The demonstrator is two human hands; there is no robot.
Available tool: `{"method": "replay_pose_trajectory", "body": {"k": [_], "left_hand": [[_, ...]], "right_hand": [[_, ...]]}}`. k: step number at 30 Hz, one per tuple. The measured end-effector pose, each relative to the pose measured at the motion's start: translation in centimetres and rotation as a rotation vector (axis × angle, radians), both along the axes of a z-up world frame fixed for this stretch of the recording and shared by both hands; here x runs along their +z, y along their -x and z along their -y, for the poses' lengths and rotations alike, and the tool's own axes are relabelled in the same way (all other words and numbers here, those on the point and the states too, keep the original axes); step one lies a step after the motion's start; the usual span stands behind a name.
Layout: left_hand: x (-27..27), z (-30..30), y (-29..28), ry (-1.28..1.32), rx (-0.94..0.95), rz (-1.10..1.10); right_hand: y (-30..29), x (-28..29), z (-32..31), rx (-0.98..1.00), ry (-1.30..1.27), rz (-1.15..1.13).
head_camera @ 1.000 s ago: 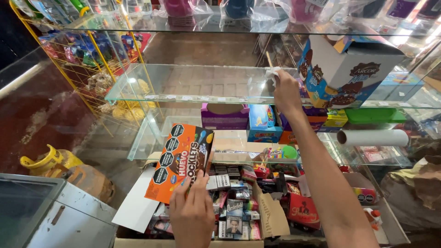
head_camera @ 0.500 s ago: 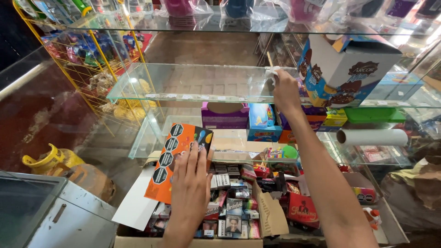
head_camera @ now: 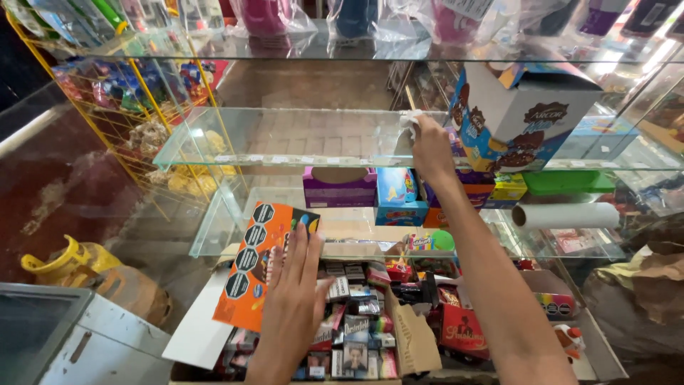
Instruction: Cleaning individual chocolate bars with a cloth and organizing them into a cardboard box at a retail counter.
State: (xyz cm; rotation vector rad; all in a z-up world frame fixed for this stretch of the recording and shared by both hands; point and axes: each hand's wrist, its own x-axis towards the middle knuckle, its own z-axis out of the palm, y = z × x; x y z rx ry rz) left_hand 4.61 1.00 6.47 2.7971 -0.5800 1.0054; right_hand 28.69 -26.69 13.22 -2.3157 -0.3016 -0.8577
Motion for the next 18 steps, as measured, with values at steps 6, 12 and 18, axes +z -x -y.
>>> {"method": "replay_pose_trajectory", "body": {"k": [6, 12, 18], "left_hand": [[-6.4, -3.6, 5.0, 0.62, 0.19, 0.287], [-8.8, -5.2, 4.2, 1.093, 0.046, -0.179], [-9.4, -3.9, 3.7, 0.937, 0.059, 0.086]], "right_hand": [[-0.5, -0.4, 0.2, 0.006, 0.01, 0.007], [0.3, 0.1, -0.1, -0.001, 0.007, -0.004], [0.4, 0.0, 0.1, 0.016, -0.03, 0.036]]}}
